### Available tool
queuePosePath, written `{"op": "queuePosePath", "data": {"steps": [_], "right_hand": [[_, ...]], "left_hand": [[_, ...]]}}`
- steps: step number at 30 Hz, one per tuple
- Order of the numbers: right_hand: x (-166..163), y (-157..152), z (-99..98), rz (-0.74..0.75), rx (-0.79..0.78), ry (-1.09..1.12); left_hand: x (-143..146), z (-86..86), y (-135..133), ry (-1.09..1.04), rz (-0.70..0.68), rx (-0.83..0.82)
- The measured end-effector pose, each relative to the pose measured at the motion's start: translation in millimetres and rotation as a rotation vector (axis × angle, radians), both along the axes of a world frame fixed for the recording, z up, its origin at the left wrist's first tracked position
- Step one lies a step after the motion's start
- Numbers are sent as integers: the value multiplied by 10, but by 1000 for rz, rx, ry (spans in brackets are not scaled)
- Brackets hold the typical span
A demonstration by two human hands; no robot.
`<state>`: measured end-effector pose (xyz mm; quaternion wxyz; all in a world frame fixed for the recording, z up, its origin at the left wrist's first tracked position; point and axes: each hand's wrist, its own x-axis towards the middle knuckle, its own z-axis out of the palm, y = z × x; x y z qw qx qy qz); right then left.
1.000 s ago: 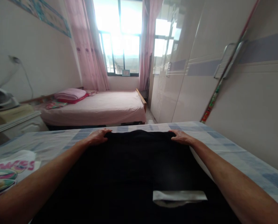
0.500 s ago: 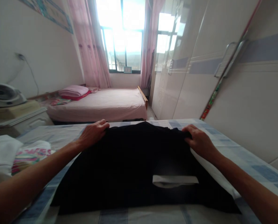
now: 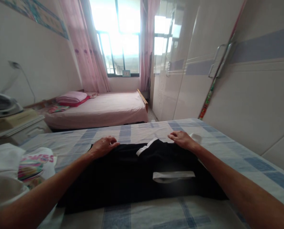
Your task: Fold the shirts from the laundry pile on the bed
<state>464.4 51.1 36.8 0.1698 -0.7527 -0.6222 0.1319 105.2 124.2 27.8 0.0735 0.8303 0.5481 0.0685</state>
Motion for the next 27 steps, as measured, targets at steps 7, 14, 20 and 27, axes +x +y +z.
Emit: {"op": "queuePosePath", "data": {"steps": [7,14,20,27], "right_hand": [[-463,116,-183,147,107,11],[-317,-599,326,122,342,569],[-444,-1530,354,352,-100,662],[-683,-1783,173,339,-145,519]], "left_hand": [[75,-159,-41,-3,-35,-42],[25,-64,-214,-72,-100,0],[-73,-150,-511,-137,-321,53],[-115,-178,-768,-71,-480,56]]}}
